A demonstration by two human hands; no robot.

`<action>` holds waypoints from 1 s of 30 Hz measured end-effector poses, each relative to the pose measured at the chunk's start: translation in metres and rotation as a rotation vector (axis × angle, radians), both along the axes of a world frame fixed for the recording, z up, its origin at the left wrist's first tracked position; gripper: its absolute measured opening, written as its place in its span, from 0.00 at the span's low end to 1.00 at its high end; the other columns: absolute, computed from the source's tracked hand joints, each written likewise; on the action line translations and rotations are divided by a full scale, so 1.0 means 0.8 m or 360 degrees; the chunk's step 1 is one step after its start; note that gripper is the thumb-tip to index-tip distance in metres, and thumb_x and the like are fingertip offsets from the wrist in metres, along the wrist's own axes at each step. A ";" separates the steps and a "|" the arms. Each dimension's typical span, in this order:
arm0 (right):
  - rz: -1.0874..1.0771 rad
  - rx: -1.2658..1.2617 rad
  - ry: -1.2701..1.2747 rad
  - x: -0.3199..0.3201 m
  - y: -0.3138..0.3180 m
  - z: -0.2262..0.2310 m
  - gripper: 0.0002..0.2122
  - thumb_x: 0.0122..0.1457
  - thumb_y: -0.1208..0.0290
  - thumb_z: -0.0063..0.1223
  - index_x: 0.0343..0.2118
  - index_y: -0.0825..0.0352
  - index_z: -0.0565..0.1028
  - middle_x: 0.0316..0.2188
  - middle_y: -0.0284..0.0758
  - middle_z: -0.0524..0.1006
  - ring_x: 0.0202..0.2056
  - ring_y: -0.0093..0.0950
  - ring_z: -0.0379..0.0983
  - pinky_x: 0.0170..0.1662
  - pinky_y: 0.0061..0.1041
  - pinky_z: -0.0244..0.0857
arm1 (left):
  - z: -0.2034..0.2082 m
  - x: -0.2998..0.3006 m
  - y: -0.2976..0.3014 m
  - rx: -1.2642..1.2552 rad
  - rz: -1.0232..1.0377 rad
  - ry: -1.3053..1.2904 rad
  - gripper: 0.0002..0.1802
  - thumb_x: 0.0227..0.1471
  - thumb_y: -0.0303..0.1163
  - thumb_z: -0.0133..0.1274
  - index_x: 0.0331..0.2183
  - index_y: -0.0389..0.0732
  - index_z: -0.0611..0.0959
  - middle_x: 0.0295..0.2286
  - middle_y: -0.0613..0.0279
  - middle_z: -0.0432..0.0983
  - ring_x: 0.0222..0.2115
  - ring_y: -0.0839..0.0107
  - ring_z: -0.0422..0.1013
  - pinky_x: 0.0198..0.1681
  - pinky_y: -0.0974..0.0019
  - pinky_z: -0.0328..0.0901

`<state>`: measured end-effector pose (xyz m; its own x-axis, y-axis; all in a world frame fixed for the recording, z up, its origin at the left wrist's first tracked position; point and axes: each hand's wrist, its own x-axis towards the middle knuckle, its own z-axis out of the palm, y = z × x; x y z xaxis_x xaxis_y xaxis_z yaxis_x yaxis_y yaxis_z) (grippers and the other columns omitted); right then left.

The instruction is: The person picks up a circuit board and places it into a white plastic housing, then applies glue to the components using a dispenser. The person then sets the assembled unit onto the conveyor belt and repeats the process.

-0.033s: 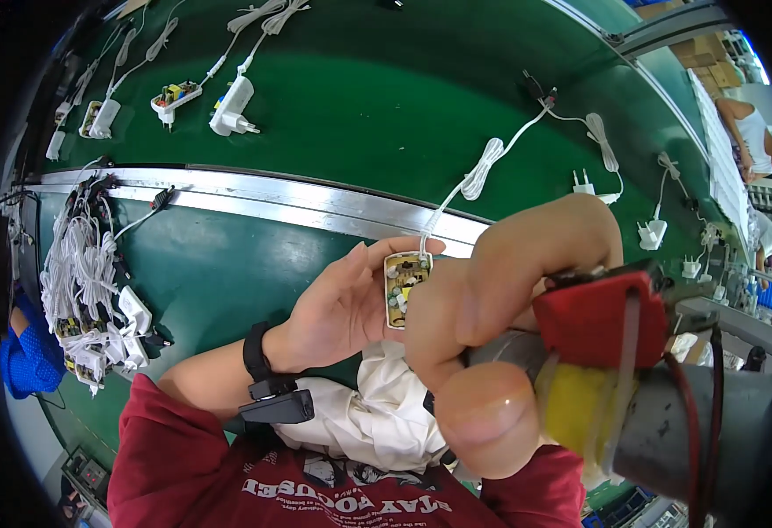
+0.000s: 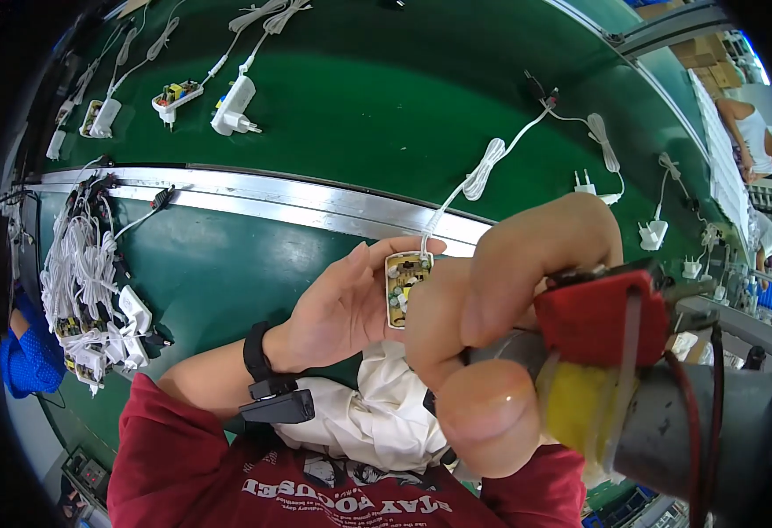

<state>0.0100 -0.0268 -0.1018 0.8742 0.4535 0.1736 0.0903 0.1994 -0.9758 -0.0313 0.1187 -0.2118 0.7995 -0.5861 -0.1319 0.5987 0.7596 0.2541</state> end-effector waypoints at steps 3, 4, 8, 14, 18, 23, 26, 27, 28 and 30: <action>0.0017 0.0077 0.0011 0.001 -0.002 -0.010 0.17 0.62 0.52 0.42 0.35 0.61 0.55 0.10 0.27 0.60 0.10 0.16 0.54 0.14 0.17 0.48 | 0.000 0.000 0.000 0.0038 -0.0010 -0.0007 0.28 0.62 0.49 0.29 0.56 0.41 0.58 0.53 0.54 0.61 0.54 0.61 0.61 0.53 0.50 0.63; 0.0042 0.0194 0.0025 0.002 -0.004 -0.016 0.17 0.62 0.52 0.42 0.35 0.61 0.55 0.10 0.27 0.60 0.10 0.16 0.54 0.14 0.17 0.48 | 0.000 0.000 0.000 0.0021 -0.0007 -0.0001 0.28 0.62 0.49 0.29 0.56 0.41 0.58 0.53 0.54 0.61 0.54 0.61 0.61 0.53 0.50 0.63; -0.0009 0.0127 0.0009 0.000 0.002 -0.008 0.17 0.62 0.53 0.42 0.36 0.62 0.55 0.10 0.27 0.60 0.09 0.16 0.53 0.14 0.17 0.48 | -0.001 0.001 -0.003 -0.0005 0.0005 0.0015 0.28 0.62 0.49 0.29 0.56 0.42 0.58 0.53 0.54 0.61 0.54 0.61 0.61 0.54 0.50 0.63; -0.0096 -0.0060 -0.0122 0.005 -0.003 -0.004 0.18 0.63 0.53 0.40 0.41 0.64 0.55 0.10 0.26 0.60 0.09 0.16 0.53 0.13 0.17 0.48 | -0.007 0.005 -0.007 -0.0018 0.0030 0.0026 0.24 0.62 0.44 0.34 0.55 0.42 0.59 0.52 0.55 0.61 0.51 0.63 0.64 0.54 0.49 0.63; -0.0144 -0.0044 -0.0201 0.002 -0.001 -0.011 0.20 0.63 0.52 0.38 0.44 0.66 0.55 0.10 0.26 0.58 0.09 0.16 0.52 0.13 0.17 0.46 | -0.006 0.039 -0.016 0.0619 0.0139 -0.0431 0.21 0.58 0.34 0.45 0.51 0.40 0.63 0.49 0.54 0.63 0.45 0.61 0.68 0.48 0.56 0.67; -0.0098 0.0200 -0.0056 0.001 0.004 -0.009 0.19 0.64 0.53 0.37 0.42 0.66 0.56 0.09 0.25 0.57 0.09 0.15 0.50 0.12 0.16 0.43 | -0.003 0.123 -0.027 0.2447 0.0548 -0.1634 0.25 0.47 0.29 0.54 0.48 0.37 0.66 0.43 0.51 0.66 0.36 0.62 0.68 0.34 0.63 0.66; -0.0093 0.0233 -0.0096 0.004 0.008 -0.004 0.18 0.64 0.53 0.38 0.42 0.66 0.56 0.09 0.24 0.56 0.09 0.15 0.49 0.12 0.16 0.42 | 0.005 0.139 -0.014 0.3284 0.0474 -0.1785 0.21 0.43 0.30 0.55 0.41 0.36 0.69 0.36 0.50 0.66 0.34 0.57 0.68 0.34 0.64 0.67; -0.0148 0.0151 -0.0107 0.008 0.006 -0.004 0.18 0.64 0.53 0.38 0.42 0.66 0.57 0.09 0.24 0.56 0.09 0.15 0.49 0.12 0.16 0.42 | 0.015 0.143 -0.005 0.3244 0.0693 -0.1796 0.22 0.43 0.30 0.56 0.41 0.35 0.70 0.36 0.49 0.67 0.35 0.55 0.68 0.36 0.62 0.66; -0.0185 0.0087 -0.0104 0.006 0.006 -0.002 0.18 0.63 0.53 0.38 0.41 0.66 0.57 0.09 0.24 0.56 0.09 0.14 0.49 0.12 0.16 0.42 | 0.031 0.137 0.012 0.3222 0.0899 -0.1783 0.22 0.43 0.30 0.57 0.41 0.35 0.70 0.36 0.48 0.68 0.36 0.53 0.67 0.38 0.59 0.66; -0.0253 0.0018 -0.0114 0.006 0.003 -0.003 0.19 0.63 0.53 0.39 0.41 0.66 0.57 0.09 0.24 0.56 0.09 0.14 0.49 0.12 0.16 0.42 | 0.049 0.134 0.049 0.3472 0.1174 -0.1730 0.22 0.43 0.31 0.57 0.41 0.34 0.71 0.35 0.47 0.69 0.37 0.50 0.67 0.40 0.57 0.65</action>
